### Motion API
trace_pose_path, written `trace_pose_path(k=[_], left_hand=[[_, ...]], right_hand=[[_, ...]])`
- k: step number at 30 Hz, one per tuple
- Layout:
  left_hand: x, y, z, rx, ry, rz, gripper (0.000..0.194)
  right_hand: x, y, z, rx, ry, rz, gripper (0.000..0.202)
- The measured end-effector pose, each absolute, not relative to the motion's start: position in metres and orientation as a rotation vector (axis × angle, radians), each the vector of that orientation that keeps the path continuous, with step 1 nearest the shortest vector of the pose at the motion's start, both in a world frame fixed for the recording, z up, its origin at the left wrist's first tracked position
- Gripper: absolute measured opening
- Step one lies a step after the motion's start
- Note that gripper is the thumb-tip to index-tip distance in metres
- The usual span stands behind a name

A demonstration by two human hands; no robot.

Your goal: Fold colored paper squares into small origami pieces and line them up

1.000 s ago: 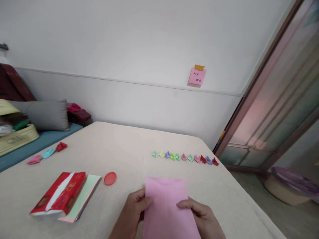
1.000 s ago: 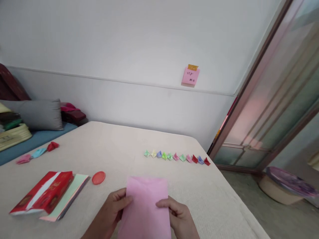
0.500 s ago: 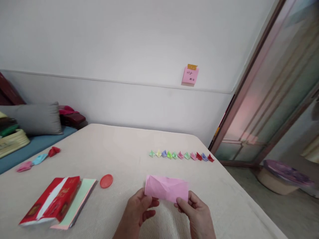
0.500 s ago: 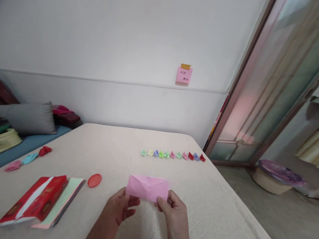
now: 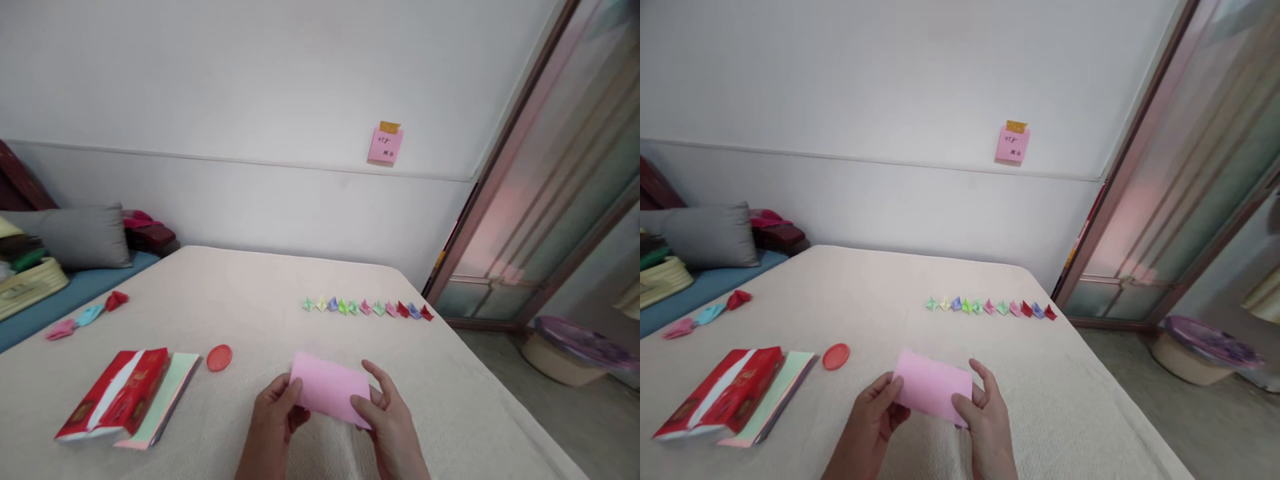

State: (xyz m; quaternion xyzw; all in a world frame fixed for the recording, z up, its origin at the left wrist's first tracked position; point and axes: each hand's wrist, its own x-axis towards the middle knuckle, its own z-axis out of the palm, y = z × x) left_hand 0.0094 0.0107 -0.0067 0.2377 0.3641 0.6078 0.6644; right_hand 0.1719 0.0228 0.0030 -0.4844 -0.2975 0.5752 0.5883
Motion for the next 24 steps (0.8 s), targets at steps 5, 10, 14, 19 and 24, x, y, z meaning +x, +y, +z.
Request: trace_pose_path(k=[5,10,14,19,24], left_hand=[[0.023,0.009,-0.014,0.238,0.727,1.368,0.017],[0.023,0.01,-0.02,0.254,0.811,1.398,0.016],[0.011,0.012,-0.014,0.409,0.865,1.446,0.013],[0.005,0.011,-0.004,0.558,0.934,1.384,0.018],[0.008,0.007,0.002,0.657,0.96,1.323,0.009]], right_hand=[[0.159,0.018,0.001,-1.087,-0.753,1.225,0.077],[0.16,0.014,0.007,-1.055,-0.871,1.306,0.079],[0.177,0.013,0.015,-0.939,-1.082,1.449,0.057],[0.188,0.016,0.01,-1.024,-1.414,1.406,0.022],[0.177,0.018,0.001,-1.063,-1.285,1.386,0.008]])
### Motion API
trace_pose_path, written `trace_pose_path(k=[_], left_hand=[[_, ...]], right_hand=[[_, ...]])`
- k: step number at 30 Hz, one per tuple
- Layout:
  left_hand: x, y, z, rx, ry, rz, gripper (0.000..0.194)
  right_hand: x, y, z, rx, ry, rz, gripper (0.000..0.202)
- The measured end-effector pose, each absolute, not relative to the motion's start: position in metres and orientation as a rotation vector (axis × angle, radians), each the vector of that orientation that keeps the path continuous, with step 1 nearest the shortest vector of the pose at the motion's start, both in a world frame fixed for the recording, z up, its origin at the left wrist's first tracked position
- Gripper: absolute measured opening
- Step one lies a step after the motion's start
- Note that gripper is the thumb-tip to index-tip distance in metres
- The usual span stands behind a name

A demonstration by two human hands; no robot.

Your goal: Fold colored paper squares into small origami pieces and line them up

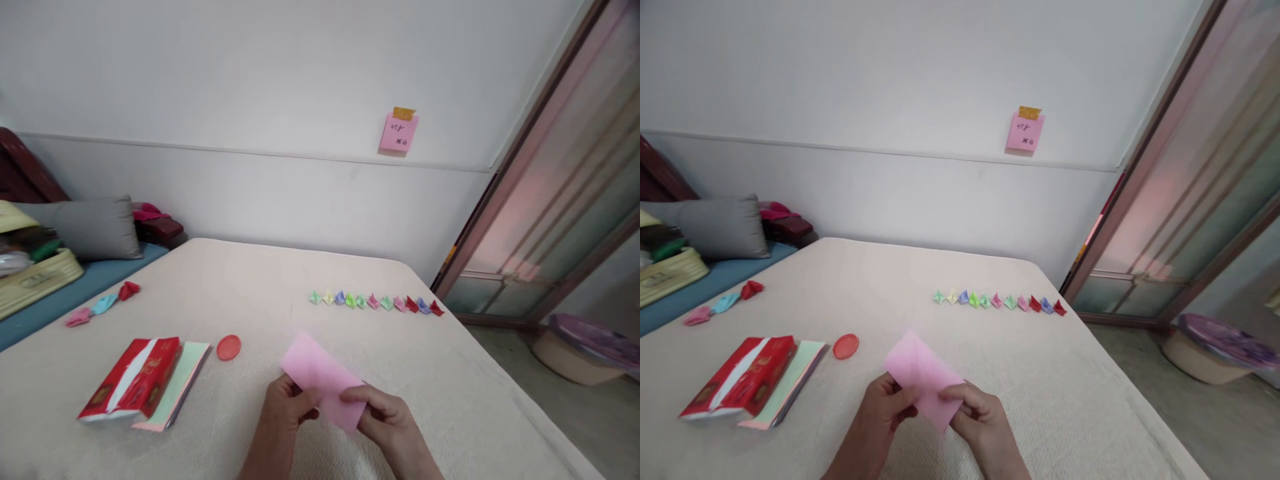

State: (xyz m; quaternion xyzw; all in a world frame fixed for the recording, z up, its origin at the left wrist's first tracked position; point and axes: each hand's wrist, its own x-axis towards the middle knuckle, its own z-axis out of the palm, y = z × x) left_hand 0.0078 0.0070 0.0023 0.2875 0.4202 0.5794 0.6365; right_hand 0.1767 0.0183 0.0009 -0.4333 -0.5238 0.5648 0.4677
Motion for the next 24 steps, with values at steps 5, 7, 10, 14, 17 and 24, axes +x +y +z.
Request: trace_pose_path(k=[5,7,10,14,17,24], left_hand=[[0.012,0.005,0.003,0.715,1.047,1.281,0.011],[0.014,0.005,0.002,0.718,1.057,1.268,0.014],[0.016,0.004,0.001,0.74,1.072,1.247,0.018],[0.017,0.004,-0.001,0.771,1.074,1.217,0.022],[0.018,0.005,-0.005,0.793,1.05,1.206,0.021],[0.021,0.008,-0.018,0.883,1.158,1.217,0.01]], right_hand=[[0.169,0.02,0.004,-0.983,-1.202,1.251,0.01],[0.169,0.02,0.004,-1.021,-1.14,1.239,0.015],[0.168,0.019,0.0,-1.144,-1.08,1.213,0.021],[0.168,0.018,-0.003,-1.263,-1.094,1.122,0.027],[0.167,0.019,-0.002,-1.309,-1.104,1.078,0.027],[0.164,0.02,-0.001,-1.291,-1.061,1.05,0.028]])
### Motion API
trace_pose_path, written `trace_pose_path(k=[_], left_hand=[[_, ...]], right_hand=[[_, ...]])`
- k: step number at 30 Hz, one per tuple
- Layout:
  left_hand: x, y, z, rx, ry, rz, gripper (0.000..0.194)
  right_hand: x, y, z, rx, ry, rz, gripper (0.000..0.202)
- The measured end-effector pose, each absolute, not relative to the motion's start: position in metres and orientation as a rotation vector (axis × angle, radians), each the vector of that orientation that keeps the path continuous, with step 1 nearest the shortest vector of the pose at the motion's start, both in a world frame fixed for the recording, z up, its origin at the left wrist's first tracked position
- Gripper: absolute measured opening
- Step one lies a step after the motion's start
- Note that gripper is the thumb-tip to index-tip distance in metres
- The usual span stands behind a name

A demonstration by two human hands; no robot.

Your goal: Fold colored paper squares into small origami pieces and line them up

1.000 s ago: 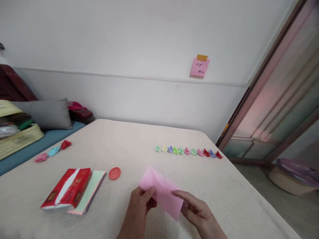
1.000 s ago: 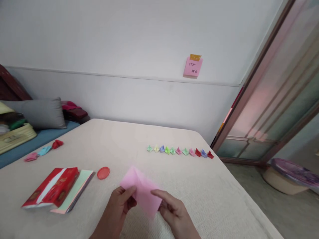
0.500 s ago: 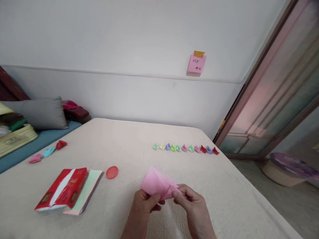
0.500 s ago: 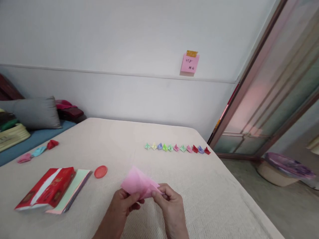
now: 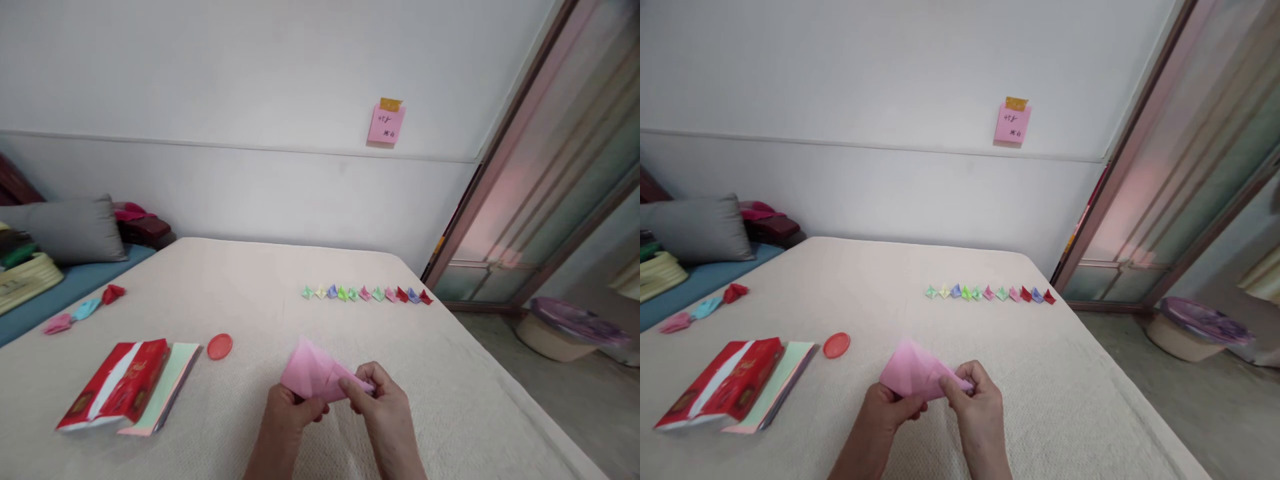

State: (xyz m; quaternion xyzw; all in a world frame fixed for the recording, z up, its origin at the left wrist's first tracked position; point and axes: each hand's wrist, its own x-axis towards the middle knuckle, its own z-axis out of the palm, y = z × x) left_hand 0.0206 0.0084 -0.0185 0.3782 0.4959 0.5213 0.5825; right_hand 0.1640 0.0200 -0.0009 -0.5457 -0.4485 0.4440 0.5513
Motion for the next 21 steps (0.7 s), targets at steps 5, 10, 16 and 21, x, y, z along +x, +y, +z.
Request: trace_pose_path(k=[5,10,16,21], left_hand=[[0.021,0.01,-0.017,0.842,1.106,1.246,0.005],[0.016,0.01,-0.009,0.736,0.964,1.341,0.012],[0.011,0.008,-0.007,0.607,0.95,1.329,0.011],[0.013,0.005,-0.006,0.506,0.907,1.355,0.009]], right_hand=[[0.165,0.02,0.004,-1.239,-0.99,1.191,0.024],[0.169,0.021,0.0,-1.201,-1.129,1.432,0.017],[0.164,0.02,-0.001,-1.161,-1.223,1.478,0.012],[0.162,0.022,-0.003,-1.153,-1.271,1.473,0.009]])
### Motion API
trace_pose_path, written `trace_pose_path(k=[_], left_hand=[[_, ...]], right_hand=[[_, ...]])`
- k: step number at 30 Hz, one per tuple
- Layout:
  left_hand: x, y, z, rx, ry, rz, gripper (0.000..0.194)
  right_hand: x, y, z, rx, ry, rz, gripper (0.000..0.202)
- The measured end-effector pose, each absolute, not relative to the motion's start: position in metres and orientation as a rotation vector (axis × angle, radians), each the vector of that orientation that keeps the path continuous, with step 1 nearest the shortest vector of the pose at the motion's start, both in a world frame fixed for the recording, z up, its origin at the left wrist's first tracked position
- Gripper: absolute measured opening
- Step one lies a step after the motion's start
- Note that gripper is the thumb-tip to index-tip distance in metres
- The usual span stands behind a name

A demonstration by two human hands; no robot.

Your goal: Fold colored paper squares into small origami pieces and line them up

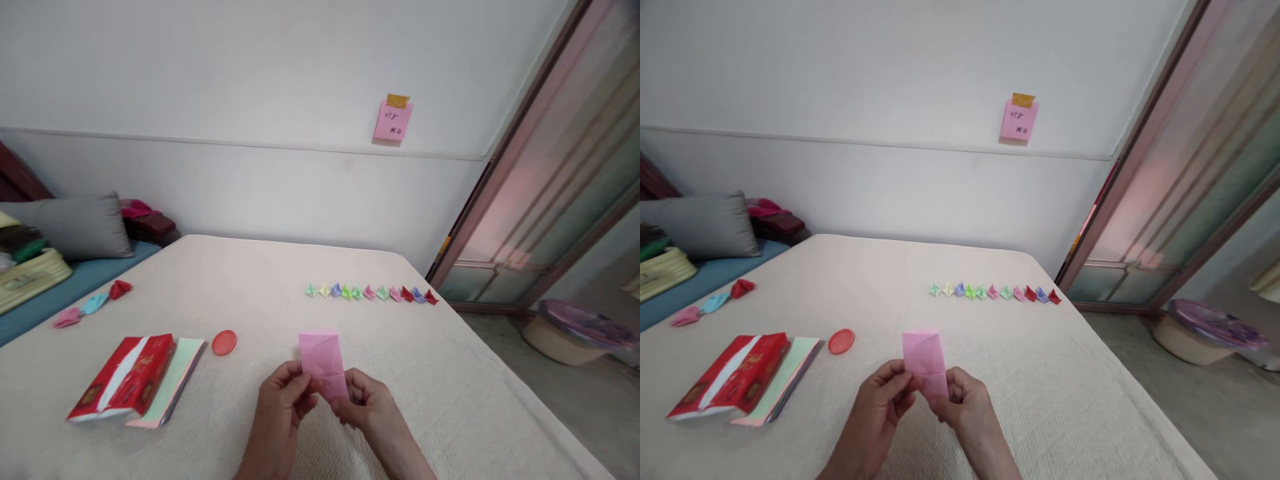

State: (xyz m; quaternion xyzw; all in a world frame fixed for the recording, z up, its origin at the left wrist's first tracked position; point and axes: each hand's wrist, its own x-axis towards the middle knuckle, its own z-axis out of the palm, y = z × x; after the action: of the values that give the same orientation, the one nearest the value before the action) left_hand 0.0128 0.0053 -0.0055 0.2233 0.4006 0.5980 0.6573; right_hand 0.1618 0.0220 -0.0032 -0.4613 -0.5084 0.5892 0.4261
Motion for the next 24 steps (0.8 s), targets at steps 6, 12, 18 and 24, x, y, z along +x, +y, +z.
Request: trace_pose_path(k=[6,12,18,24], left_hand=[[0.012,0.003,0.0,0.712,0.986,1.356,0.02],[0.013,0.004,0.004,0.885,1.088,1.231,0.024],[0.013,0.008,-0.002,0.932,1.193,1.332,0.013],[0.02,0.006,-0.005,0.934,1.301,1.587,0.008]], right_hand=[[0.164,0.021,0.009,-1.289,-1.263,1.251,0.032],[0.167,0.017,0.016,-1.115,-1.057,1.384,0.039],[0.171,0.016,0.008,-1.192,-1.007,1.307,0.024],[0.162,0.015,0.003,-1.206,-0.916,1.237,0.016]])
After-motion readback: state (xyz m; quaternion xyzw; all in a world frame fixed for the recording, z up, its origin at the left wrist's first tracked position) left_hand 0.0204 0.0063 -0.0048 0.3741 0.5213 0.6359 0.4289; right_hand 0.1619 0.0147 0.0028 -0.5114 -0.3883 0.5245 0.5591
